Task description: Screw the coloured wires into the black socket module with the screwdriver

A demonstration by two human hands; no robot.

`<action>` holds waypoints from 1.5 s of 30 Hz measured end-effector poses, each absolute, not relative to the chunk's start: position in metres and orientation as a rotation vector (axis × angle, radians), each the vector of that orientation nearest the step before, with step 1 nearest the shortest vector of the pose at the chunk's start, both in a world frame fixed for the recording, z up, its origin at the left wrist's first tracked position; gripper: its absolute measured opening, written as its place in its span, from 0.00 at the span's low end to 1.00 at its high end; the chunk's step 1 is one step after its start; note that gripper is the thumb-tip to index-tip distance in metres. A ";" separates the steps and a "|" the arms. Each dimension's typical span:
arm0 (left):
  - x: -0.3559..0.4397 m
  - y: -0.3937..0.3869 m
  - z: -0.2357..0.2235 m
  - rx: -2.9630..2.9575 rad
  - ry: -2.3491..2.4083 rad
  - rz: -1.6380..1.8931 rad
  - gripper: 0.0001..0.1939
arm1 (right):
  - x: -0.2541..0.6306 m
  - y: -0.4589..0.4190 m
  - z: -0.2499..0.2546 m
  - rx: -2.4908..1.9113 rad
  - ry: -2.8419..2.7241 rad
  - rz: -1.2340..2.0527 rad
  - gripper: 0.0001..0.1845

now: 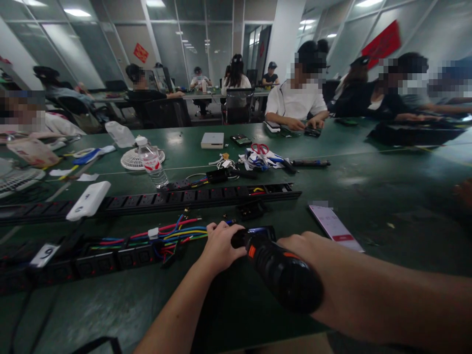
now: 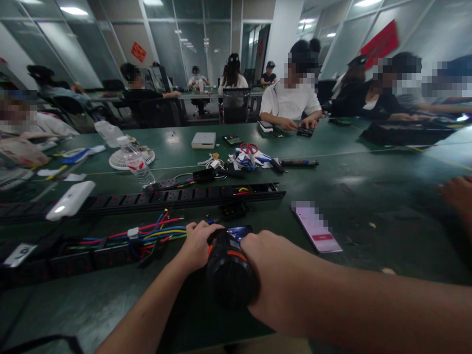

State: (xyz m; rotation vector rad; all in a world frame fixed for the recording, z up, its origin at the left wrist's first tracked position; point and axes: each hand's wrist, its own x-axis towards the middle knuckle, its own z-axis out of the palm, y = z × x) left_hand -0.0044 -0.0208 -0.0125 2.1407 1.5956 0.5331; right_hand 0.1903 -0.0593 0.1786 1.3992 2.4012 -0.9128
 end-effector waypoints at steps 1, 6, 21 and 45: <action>-0.004 -0.021 -0.012 2.141 1.595 0.531 0.20 | 0.191 -0.060 0.178 1.399 2.401 -0.907 0.08; -0.004 -0.022 -0.009 2.147 1.575 0.518 0.19 | 0.191 -0.056 0.182 1.347 2.397 -0.966 0.06; -0.004 -0.022 -0.010 2.139 1.557 0.534 0.17 | 0.194 -0.047 0.179 1.266 2.421 -0.928 0.02; -0.005 -0.015 -0.018 2.181 1.621 0.502 0.24 | 0.182 -0.030 0.192 1.333 2.350 -0.879 0.02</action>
